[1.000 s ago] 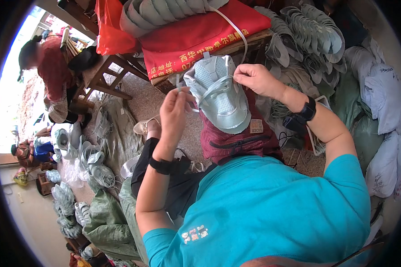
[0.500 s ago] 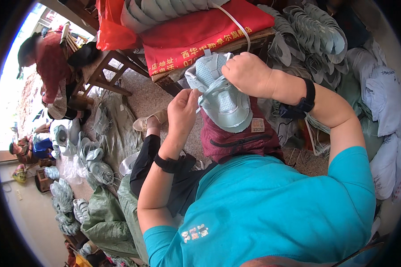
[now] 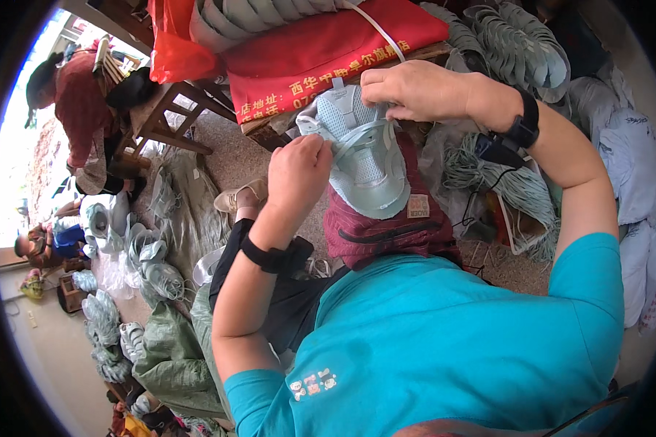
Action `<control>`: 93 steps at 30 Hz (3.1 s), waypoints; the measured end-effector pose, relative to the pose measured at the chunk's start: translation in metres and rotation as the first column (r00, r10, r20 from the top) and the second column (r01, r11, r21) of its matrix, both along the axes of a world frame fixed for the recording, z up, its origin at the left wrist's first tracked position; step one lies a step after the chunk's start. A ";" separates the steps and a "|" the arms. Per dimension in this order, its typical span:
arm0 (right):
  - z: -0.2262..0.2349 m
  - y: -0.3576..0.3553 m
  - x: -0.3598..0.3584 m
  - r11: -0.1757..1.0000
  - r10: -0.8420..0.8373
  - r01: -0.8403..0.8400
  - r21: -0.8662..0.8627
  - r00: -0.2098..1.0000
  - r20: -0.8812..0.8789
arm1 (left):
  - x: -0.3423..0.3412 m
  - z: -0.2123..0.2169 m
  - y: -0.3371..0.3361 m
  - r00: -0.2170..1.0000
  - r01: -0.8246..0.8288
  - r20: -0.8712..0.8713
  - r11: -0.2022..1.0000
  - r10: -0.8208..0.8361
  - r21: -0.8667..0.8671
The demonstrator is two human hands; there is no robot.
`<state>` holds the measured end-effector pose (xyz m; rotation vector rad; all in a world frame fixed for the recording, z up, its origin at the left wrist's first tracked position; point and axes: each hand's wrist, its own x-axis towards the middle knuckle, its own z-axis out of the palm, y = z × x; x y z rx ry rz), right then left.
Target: The person threads white shoelaces through the eyelets of a light blue sneaker, pulling the laces tight and adjusting the fit. The person handles the shoe and laces by hand, repeating the threading process to secure the laces.
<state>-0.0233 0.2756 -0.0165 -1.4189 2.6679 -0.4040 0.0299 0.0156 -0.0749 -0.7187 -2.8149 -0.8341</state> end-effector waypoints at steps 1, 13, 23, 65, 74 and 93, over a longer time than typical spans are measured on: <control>0.001 0.001 -0.002 1.000 0.020 -0.020 0.001 0.999 0.031 | -0.002 0.006 -0.002 0.999 0.018 0.045 0.998 -0.015 -0.053; -0.035 0.011 0.000 0.959 -0.035 0.093 -0.268 0.977 0.212 | -0.020 0.026 -0.011 0.987 0.158 -0.027 0.979 -0.156 0.128; -0.031 -0.021 0.011 0.570 -0.203 0.808 -0.152 0.317 0.927 | -0.044 0.014 -0.028 0.925 0.282 0.235 0.954 -0.298 0.101; -0.043 -0.062 0.029 0.789 -0.464 0.495 -0.363 0.868 0.175 | -0.011 -0.013 0.015 0.980 -0.092 -0.163 0.985 0.116 0.147; -0.033 -0.080 0.036 0.915 -0.106 0.032 -0.403 0.981 -0.163 | -0.001 -0.037 -0.013 0.947 -0.281 0.322 0.547 0.022 0.788; 0.014 -0.152 0.121 0.576 0.574 -0.462 -0.674 0.816 -0.069 | 0.000 -0.023 0.008 0.922 -0.071 -0.362 0.978 0.140 0.197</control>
